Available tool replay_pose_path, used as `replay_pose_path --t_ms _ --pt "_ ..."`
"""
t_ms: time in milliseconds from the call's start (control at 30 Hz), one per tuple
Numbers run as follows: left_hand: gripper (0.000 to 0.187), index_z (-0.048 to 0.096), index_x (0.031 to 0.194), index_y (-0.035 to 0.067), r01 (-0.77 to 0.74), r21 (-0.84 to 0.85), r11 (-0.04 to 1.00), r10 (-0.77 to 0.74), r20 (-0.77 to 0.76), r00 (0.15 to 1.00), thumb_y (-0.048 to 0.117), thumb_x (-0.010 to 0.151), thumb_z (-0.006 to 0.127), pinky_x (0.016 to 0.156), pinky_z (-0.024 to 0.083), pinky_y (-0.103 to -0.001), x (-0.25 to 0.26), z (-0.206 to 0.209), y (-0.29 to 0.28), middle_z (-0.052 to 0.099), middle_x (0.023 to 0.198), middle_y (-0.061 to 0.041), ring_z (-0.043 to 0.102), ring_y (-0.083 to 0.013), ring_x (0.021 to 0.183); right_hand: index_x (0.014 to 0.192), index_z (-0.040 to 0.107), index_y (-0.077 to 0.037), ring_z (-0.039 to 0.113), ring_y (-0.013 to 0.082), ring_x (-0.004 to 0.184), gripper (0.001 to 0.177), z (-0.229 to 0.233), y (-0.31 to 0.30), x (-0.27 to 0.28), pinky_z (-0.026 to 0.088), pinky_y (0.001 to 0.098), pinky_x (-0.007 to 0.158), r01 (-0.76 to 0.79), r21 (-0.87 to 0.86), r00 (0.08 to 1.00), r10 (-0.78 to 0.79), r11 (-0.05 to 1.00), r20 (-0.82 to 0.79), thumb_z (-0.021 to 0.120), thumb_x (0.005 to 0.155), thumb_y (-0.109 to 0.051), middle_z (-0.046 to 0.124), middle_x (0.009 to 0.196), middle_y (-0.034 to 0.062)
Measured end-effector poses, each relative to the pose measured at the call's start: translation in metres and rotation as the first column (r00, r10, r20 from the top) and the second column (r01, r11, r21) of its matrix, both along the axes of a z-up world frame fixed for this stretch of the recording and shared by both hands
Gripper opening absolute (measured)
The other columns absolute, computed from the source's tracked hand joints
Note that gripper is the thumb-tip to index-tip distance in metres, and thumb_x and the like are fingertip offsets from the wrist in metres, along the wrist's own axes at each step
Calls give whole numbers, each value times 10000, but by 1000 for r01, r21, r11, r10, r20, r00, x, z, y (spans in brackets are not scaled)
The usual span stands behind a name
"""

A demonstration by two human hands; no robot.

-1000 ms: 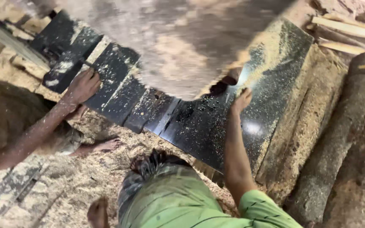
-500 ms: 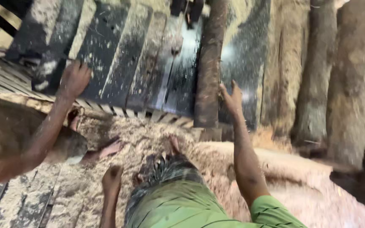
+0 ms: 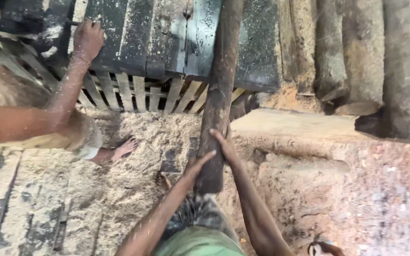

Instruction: The person uses a saw to cut wood logs and planks into smaller pieces, feeding the wood into the blade by hand and moving finished pieces aside.

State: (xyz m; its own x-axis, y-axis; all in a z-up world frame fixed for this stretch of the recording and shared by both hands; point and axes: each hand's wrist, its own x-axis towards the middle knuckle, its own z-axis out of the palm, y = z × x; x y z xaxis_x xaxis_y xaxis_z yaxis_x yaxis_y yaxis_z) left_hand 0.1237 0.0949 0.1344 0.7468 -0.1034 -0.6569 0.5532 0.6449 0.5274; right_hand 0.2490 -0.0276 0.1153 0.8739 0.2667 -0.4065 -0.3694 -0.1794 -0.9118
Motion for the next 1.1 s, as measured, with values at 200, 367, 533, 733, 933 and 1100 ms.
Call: replay_pose_path --t_ms 200,367,533,733,933,1100 --pt "551 701 1225 35 -71 109 992 69 23 997 365 793 790 735 618 -341 -168 -41 -36 782 996 -102 757 -189 807 1630 160 -75 669 354 1168 1077 -9 -27 -170 589 438 939 20 -52 1000 -21 998 -18 803 815 -363 578 1403 288" --pt "526 690 1248 54 -150 291 945 146 35 989 295 793 797 829 587 -301 -313 -86 -91 778 1092 -70 749 -154 942 1617 78 -104 576 319 1291 1081 -5 -60 -307 568 426 998 -69 23 998 69 997 15 794 825 -275 429 1514 246" --pt "494 687 1226 27 -230 214 949 231 23 973 253 798 789 847 572 -334 -398 -120 -122 754 1088 -103 719 -201 940 1623 104 -96 575 345 1308 1101 -20 -78 -375 546 445 1038 -101 -67 993 105 993 62 823 818 -308 427 1520 270" --pt "485 698 1211 1 -215 202 956 219 1 976 278 823 788 817 582 -322 -423 -129 -128 770 1030 -99 729 -197 888 1617 78 -90 598 413 1286 1159 -27 -85 -395 565 524 1029 -138 -63 990 139 988 10 826 793 -415 392 1518 332" --pt "477 715 1196 -4 -239 184 953 231 65 971 304 837 776 790 580 -317 -372 -106 -114 774 1022 -110 728 -192 860 1655 2 -212 692 477 1096 1234 -8 -69 -348 641 568 885 -145 -84 985 136 986 -106 784 733 -461 371 1476 359" --pt "483 716 1182 -7 -257 260 931 249 63 966 308 823 793 830 582 -325 -338 -99 -97 775 1045 -93 735 -194 902 1622 -17 -212 692 455 1114 1191 -2 -50 -315 642 534 883 -147 -39 986 143 988 -91 798 775 -401 397 1456 377"
